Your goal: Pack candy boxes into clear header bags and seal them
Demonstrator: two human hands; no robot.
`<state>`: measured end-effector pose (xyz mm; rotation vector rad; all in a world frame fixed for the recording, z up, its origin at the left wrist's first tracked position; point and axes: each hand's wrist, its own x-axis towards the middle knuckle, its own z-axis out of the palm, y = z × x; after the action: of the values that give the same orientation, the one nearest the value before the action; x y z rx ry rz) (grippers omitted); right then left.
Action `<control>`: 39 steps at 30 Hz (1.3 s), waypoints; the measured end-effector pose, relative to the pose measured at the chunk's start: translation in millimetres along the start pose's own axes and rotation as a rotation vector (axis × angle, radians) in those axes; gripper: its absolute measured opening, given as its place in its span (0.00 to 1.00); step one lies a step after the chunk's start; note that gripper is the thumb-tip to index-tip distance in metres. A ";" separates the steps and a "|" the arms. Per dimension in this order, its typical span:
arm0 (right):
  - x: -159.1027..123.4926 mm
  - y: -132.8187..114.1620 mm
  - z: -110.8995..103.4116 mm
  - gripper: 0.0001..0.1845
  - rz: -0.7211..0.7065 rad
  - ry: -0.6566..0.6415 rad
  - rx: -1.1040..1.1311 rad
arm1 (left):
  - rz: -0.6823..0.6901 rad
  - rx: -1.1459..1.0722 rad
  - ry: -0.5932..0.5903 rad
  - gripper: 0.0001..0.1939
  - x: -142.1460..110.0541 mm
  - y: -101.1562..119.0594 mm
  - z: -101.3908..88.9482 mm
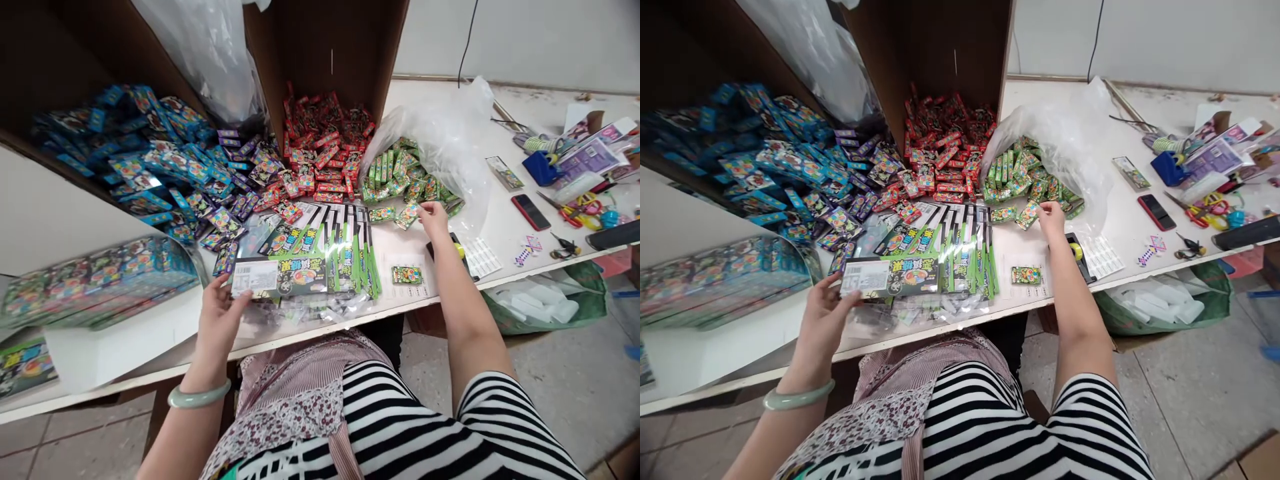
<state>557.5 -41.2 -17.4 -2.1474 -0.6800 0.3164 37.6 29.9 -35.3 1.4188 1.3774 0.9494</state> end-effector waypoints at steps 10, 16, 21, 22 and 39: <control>-89.6 -67.2 61.3 0.15 -0.295 -0.436 0.229 | 0.627 0.816 -0.698 0.52 12.0 48.6 12.7; -111.5 -75.1 92.5 0.24 -0.615 -0.498 0.006 | 0.592 0.899 -0.786 0.50 25.0 56.1 12.5; -109.7 -66.0 74.4 0.47 -0.850 -0.766 -0.287 | 0.633 0.760 -0.650 0.55 19.1 60.9 7.0; -111.1 -66.5 72.8 0.46 -0.856 -0.779 -0.307 | 0.635 0.739 -0.624 0.56 18.4 61.9 6.9; -177.3 -112.7 33.2 0.35 -1.240 -0.572 -0.307 | 0.763 0.736 -0.481 0.54 8.6 62.8 10.5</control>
<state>356.8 -64.5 48.9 -1.4714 -2.3043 0.1235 66.6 40.1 21.1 2.6380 0.8232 0.4579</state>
